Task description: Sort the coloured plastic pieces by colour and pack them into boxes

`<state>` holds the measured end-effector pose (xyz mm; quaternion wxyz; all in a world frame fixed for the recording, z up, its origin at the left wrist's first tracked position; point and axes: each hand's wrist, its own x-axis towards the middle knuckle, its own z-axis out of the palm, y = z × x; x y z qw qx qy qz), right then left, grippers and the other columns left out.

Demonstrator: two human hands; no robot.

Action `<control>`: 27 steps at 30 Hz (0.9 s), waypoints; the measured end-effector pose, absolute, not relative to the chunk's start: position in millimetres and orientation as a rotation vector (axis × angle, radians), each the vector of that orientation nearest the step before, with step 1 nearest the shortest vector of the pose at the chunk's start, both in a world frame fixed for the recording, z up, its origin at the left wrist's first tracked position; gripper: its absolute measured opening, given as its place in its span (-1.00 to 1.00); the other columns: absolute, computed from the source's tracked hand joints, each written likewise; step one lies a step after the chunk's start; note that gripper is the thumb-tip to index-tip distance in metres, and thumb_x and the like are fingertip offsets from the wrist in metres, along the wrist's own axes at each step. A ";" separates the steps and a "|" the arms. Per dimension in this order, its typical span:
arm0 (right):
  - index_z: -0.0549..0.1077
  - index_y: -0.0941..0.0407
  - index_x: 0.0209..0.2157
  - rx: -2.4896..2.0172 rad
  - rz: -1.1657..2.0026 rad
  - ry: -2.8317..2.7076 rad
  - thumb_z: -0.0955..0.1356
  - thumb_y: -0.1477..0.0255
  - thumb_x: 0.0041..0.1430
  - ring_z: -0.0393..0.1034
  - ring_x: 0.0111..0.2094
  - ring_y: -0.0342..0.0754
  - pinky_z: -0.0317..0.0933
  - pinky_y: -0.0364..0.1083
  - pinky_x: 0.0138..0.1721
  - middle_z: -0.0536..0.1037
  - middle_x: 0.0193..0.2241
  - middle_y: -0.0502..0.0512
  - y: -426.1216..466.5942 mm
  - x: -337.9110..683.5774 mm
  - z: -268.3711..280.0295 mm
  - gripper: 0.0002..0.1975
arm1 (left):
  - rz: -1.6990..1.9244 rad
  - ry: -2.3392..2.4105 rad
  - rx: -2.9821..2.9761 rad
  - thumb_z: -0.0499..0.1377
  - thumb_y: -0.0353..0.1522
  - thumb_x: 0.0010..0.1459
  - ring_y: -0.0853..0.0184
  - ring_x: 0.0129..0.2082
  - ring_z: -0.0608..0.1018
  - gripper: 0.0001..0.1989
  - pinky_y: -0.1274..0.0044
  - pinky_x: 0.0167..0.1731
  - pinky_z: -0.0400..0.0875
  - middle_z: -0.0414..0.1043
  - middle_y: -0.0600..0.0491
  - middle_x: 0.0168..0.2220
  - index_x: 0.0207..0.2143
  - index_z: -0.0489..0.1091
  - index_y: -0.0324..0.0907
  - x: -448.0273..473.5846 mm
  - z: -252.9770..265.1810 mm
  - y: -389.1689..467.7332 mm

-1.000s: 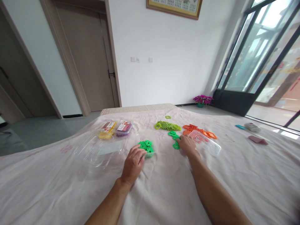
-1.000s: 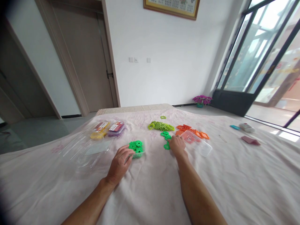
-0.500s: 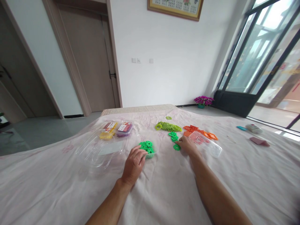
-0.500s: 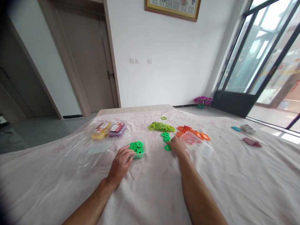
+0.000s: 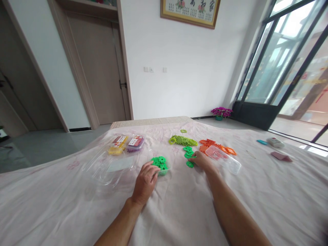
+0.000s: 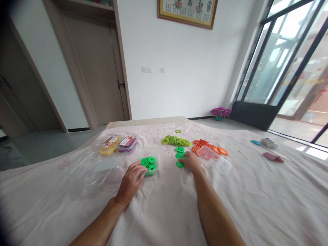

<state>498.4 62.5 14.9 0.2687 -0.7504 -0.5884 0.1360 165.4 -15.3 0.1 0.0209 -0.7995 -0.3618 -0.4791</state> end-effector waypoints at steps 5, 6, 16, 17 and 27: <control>0.50 0.16 -0.49 -1.825 0.451 -1.514 0.44 0.28 -0.11 0.31 -0.54 -0.11 0.06 -0.17 -0.55 0.46 -0.62 0.04 65.2 493.2 21.3 -0.78 | -1.506 -1.124 -2.482 0.10 -0.53 0.19 0.22 0.04 0.45 -0.78 0.26 0.05 0.42 0.53 0.05 -0.21 -0.18 0.44 -0.11 165.0 -1.5 -14.9; 0.50 0.17 -0.48 -1.734 0.518 -1.494 0.42 0.26 -0.08 0.28 -0.57 -0.13 0.05 -0.18 -0.58 0.43 -0.65 0.02 65.4 487.0 24.6 -0.76 | -1.510 -1.126 -2.485 0.10 -0.53 0.19 0.23 0.04 0.45 -0.78 0.27 0.05 0.42 0.53 0.05 -0.22 -0.18 0.44 -0.11 164.9 -1.6 -15.0; 0.45 0.12 -0.04 -1.135 1.063 -1.545 0.33 0.15 0.11 0.44 -0.40 -0.11 0.25 -0.17 -0.47 0.54 -0.30 0.10 47.8 393.1 57.0 -0.56 | -1.510 -1.137 -2.567 0.10 -0.44 0.25 0.22 0.04 0.46 -0.86 0.27 0.04 0.42 0.53 0.04 -0.23 -0.21 0.43 -0.12 164.9 2.9 -20.0; 0.44 0.11 -0.02 -1.221 0.962 -1.562 0.30 0.18 0.15 0.46 -0.31 -0.06 0.30 -0.13 -0.37 0.55 -0.23 0.13 49.9 396.7 54.2 -0.58 | -1.515 -1.129 -2.563 0.10 -0.45 0.25 0.23 0.03 0.46 -0.86 0.27 0.04 0.42 0.53 0.04 -0.24 -0.21 0.43 -0.12 165.0 2.9 -19.9; 0.10 0.09 0.32 -2.220 0.015 -1.723 0.13 0.13 0.31 -0.06 0.31 0.24 -0.10 0.20 0.21 0.06 0.32 0.34 77.6 463.0 -1.9 -0.38 | -1.529 -1.128 -2.527 0.09 -0.48 0.23 0.24 0.01 0.47 -0.84 0.28 0.04 0.42 0.52 0.05 -0.25 -0.22 0.43 -0.11 166.0 3.3 -18.4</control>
